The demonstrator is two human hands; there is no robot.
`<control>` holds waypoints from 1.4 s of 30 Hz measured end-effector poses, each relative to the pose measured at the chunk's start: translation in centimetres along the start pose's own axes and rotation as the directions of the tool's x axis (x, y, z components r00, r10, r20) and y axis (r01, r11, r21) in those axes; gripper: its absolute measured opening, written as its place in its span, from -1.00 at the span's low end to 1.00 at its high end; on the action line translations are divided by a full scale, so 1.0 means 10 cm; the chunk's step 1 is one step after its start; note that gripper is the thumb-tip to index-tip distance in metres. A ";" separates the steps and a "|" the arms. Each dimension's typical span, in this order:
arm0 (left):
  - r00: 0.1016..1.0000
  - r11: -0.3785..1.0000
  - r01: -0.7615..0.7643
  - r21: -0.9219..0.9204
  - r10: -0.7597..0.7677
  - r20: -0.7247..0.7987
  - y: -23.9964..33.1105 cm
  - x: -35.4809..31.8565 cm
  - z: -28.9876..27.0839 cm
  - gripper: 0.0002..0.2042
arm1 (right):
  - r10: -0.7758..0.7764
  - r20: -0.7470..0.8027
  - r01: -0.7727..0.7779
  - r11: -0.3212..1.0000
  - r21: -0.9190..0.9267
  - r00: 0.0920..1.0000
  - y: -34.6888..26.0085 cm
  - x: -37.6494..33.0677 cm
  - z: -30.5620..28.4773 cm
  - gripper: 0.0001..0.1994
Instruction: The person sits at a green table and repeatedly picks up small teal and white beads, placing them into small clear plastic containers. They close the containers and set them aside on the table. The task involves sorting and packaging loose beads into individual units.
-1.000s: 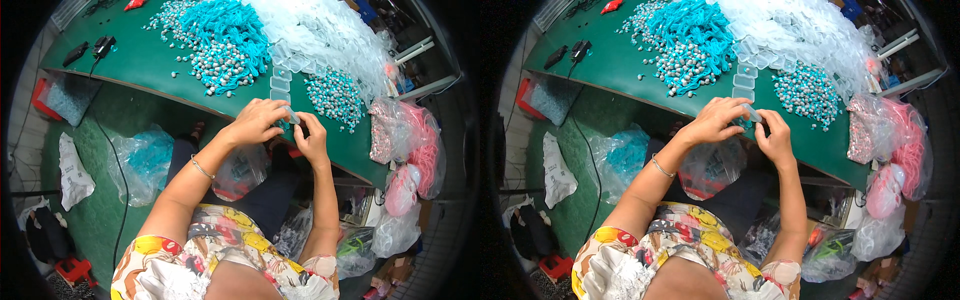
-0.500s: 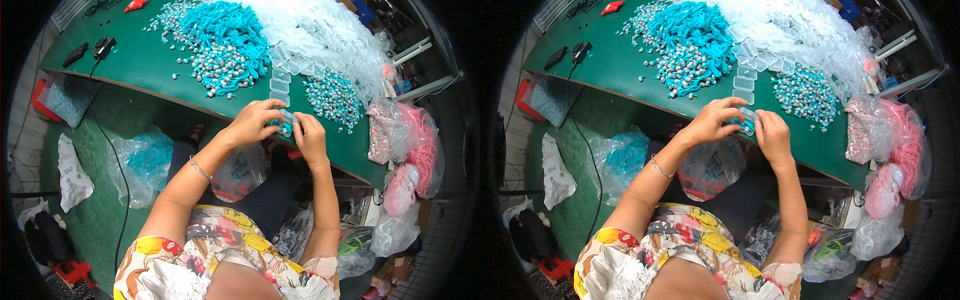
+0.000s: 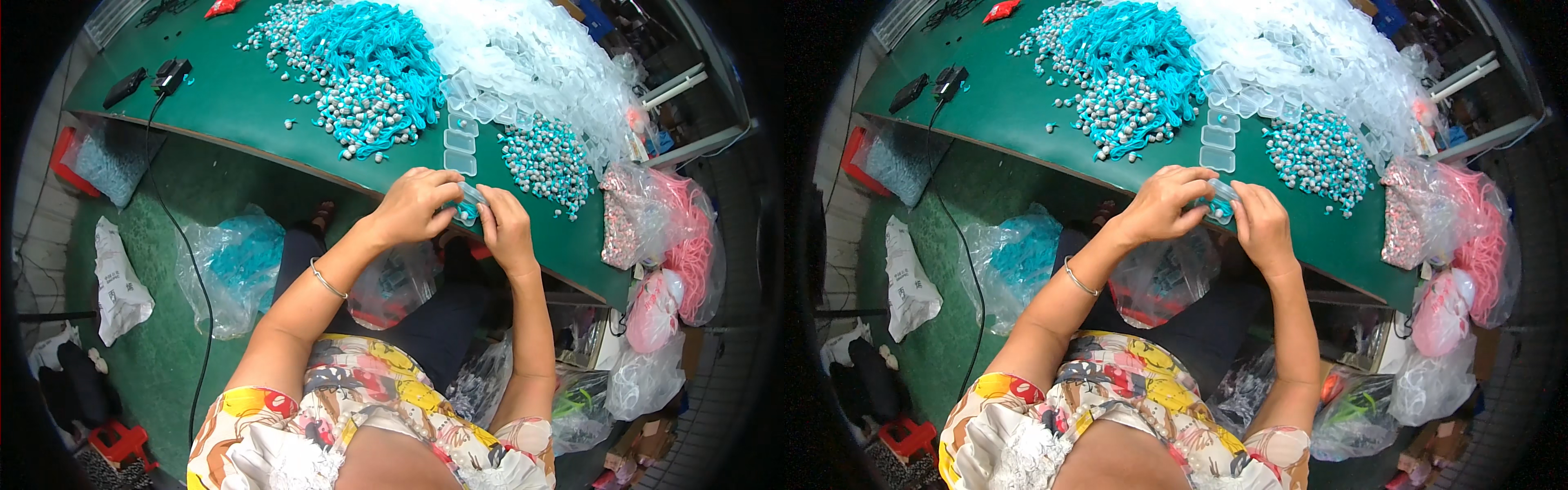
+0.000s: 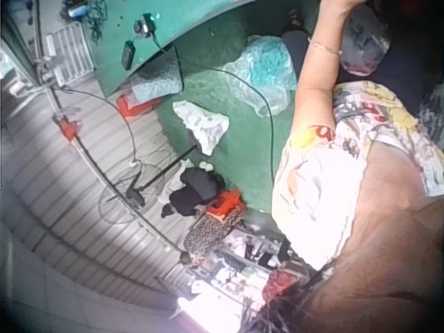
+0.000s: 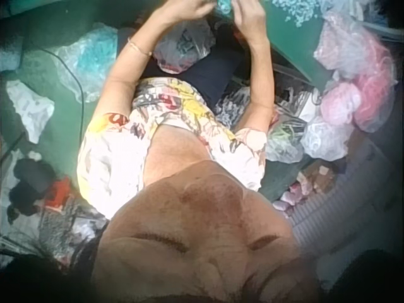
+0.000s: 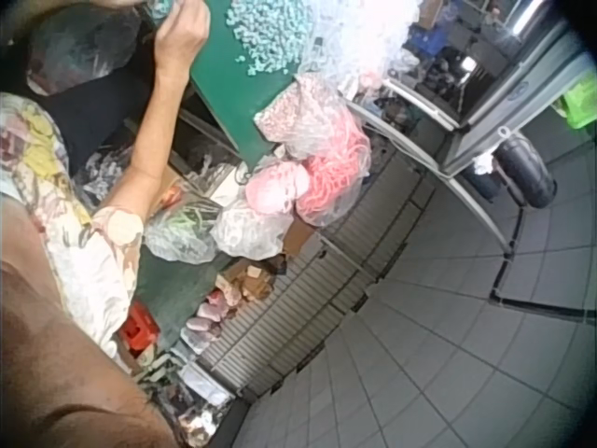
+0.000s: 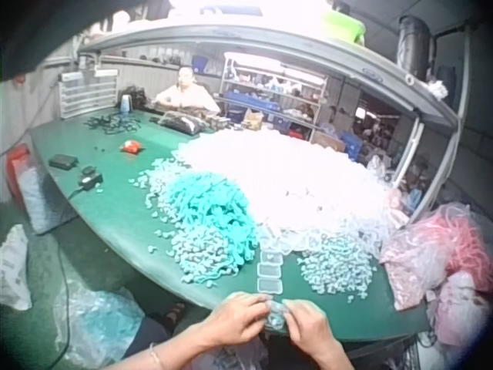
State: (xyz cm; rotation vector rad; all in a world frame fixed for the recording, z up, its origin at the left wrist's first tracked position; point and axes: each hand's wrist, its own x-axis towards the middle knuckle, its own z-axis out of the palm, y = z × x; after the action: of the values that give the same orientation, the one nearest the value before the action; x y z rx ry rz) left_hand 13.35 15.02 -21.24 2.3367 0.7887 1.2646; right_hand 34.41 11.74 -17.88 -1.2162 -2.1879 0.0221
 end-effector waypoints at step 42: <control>0.998 0.999 -0.029 0.031 0.027 0.053 0.05 0.00 -0.04 -0.45 | 0.102 -0.184 -0.133 0.978 -0.162 0.978 -0.22 -0.46 0.28 -0.72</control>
State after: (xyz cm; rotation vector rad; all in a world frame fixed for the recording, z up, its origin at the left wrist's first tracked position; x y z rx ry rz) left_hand 13.15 14.72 -20.75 2.4039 0.7667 1.2056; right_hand 33.01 7.73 -21.77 -1.3883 -1.9961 -0.2231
